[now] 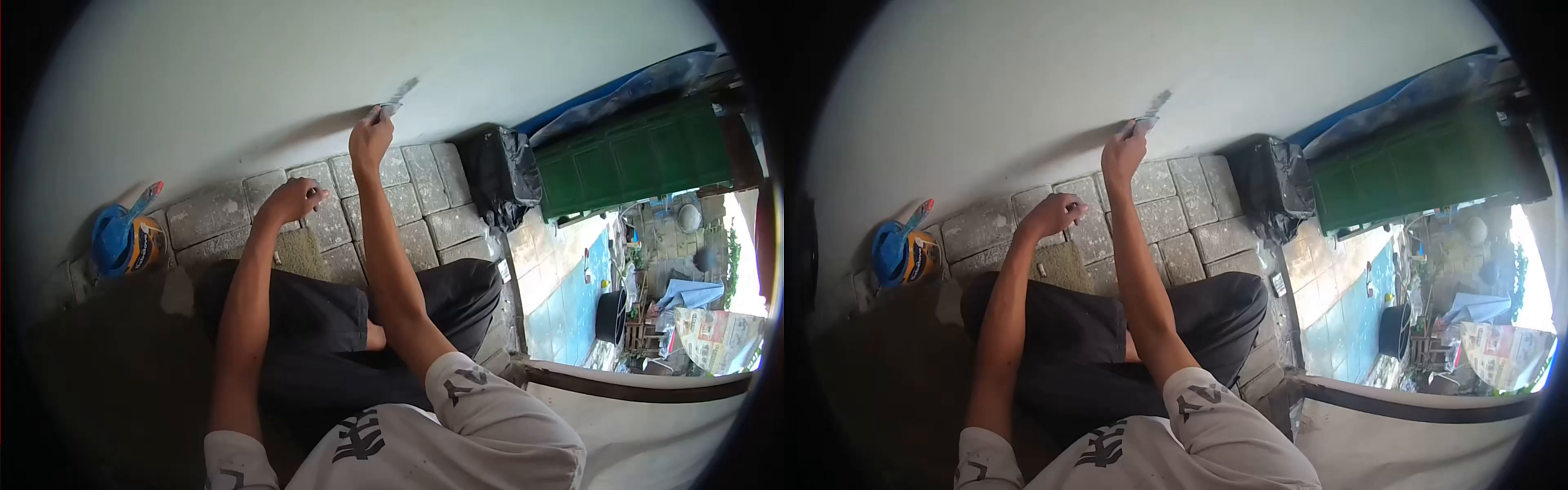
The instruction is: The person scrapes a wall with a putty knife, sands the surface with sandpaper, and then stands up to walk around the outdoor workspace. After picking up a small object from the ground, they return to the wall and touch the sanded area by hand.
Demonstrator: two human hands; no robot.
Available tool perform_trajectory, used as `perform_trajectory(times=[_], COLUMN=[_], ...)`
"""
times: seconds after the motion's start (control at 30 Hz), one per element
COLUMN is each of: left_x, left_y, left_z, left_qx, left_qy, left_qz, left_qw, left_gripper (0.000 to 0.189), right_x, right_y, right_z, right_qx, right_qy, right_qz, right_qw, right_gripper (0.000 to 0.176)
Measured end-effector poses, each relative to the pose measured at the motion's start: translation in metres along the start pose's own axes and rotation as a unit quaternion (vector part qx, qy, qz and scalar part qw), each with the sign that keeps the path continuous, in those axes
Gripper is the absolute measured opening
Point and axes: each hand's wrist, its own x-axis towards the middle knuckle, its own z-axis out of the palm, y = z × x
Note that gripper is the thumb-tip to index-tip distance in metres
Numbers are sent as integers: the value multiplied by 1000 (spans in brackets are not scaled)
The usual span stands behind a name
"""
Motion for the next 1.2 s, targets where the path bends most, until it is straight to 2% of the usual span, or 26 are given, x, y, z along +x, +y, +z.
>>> perform_trajectory(times=[0.1,0.17,0.3,0.37,0.4,0.47,0.5,0.57,0.7,0.77,0.87,1.0,1.07,1.2], left_x=[-3,-7,-5,-10,-7,-2,-4,-6,-5,-6,-3,-4,-3,-4], left_y=[8,8,10,14,10,-2,-1,3,4,6,2,2,3,4], left_z=[17,13,11,7,4,13,15,11,10,8,9,7,7,8], left_qx=[-8,-17,-9,-37,-34,-24,-26,-38,-3,-32,-22,-37,-5,-33], left_qy=[-5,-2,10,3,9,21,17,19,15,14,25,25,28,19], left_qz=[-5,2,23,-1,-3,34,36,44,27,21,39,29,39,8], left_qw=[1000,1000,1000,999,999,999,999,998,1000,999,999,999,999,999], left_gripper=[40,40,41,41,41,41,41,39,38,39,40,43,43,43], right_x=[-1,3,4,8,7,-4,-3,1,-3,6,5,7,4,7], right_y=[8,14,7,10,-4,-35,-31,-27,-31,-13,-14,-20,-28,-34], right_z=[-13,-3,-6,0,-1,-19,-20,-14,-14,-3,-2,-6,-13,-13], right_qx=[-3,21,10,22,28,10,6,14,1,10,-8,12,-5,-2], right_qy=[-14,52,27,65,62,-27,-25,16,-3,68,65,55,6,18], right_qz=[12,-32,-55,-50,-52,16,18,-9,-5,-45,-75,-38,-31,-8], right_qw=[1000,998,998,996,996,999,1000,1000,1000,997,995,998,999,1000], right_gripper=[37,38,37,38,38,35,35,35,35,36,36,37,35,34])
